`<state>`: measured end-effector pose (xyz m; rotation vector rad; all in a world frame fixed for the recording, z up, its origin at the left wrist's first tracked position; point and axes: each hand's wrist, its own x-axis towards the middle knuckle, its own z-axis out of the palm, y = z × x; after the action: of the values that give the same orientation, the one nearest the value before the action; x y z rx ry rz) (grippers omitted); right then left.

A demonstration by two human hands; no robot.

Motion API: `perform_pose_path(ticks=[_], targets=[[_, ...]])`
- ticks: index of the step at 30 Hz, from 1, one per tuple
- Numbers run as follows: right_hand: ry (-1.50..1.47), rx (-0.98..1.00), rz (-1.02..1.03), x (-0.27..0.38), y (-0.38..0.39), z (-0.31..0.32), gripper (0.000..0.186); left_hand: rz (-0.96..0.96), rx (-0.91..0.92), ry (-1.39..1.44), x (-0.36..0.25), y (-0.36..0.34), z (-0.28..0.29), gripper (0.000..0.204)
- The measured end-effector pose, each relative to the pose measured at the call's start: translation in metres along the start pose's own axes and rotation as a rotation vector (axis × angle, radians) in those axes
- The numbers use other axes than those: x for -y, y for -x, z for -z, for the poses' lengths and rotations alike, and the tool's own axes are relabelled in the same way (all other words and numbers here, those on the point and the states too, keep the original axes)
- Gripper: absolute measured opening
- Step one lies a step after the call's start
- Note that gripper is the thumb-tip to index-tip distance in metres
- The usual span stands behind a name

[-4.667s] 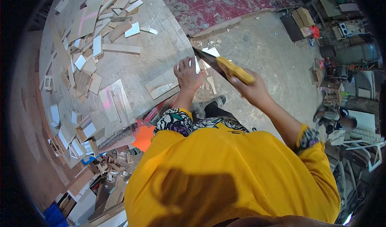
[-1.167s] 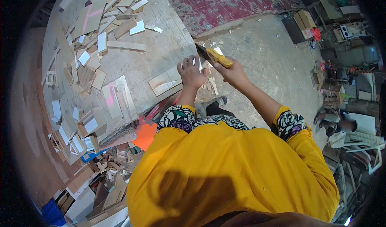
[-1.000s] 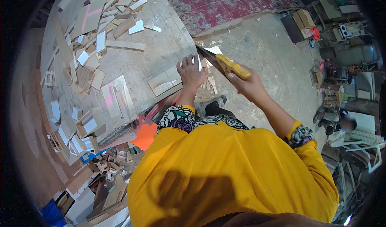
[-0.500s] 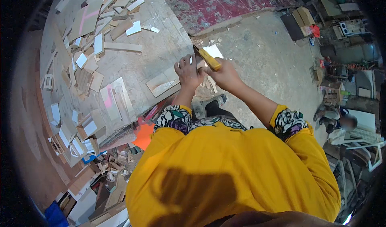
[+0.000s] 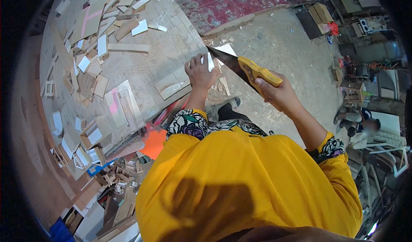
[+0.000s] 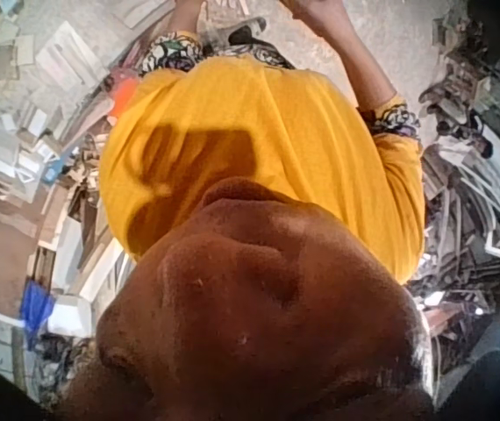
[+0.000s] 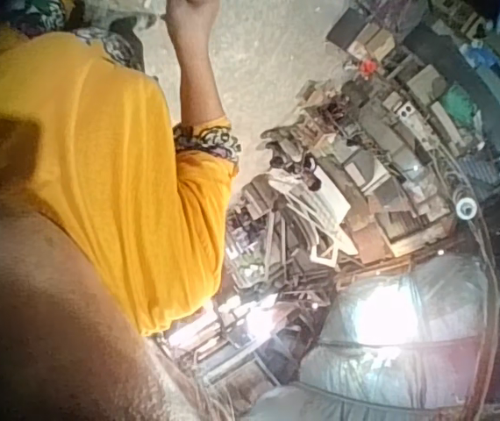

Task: The person is using a hand saw to cut a small piece of wood on a workbench in a workshop environment.

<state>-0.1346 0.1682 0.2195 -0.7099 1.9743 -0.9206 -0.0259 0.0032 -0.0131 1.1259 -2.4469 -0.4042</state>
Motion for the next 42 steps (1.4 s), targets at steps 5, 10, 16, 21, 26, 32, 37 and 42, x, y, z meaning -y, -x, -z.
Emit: perform_pose_path(ticks=[5,10,16,21,26,32,37,42], targets=[[-0.069,0.048,-0.026,0.009,-0.014,-0.003,0.029,0.023,0.086,0.009,-0.005,-0.002,0.005,0.062],[0.017,-0.036,0.035,-0.013,-0.069,-0.036,0.033,0.034,0.057,-0.057,-0.009,-0.005,0.006,0.060],[0.103,-0.072,0.175,-0.022,-0.062,-0.043,0.034,0.019,0.045,-0.082,-0.003,-0.009,0.002,0.060],[0.049,-0.072,0.136,-0.036,-0.040,-0.041,0.030,-0.039,0.080,-0.021,-0.003,0.000,0.003,0.063],[0.060,-0.099,0.264,-0.050,-0.039,-0.041,0.025,-0.024,0.050,0.007,-0.007,0.000,0.004,0.063],[0.347,-0.057,0.503,-0.093,-0.024,-0.059,0.027,0.016,0.025,-0.039,-0.007,0.000,0.003,0.057],[0.473,-0.090,0.412,-0.077,-0.023,-0.061,0.031,0.031,0.026,-0.056,-0.003,0.000,-0.003,0.059],[0.063,-0.103,0.135,-0.033,-0.047,-0.024,0.034,-0.002,0.057,-0.034,-0.009,-0.002,0.000,0.062]])
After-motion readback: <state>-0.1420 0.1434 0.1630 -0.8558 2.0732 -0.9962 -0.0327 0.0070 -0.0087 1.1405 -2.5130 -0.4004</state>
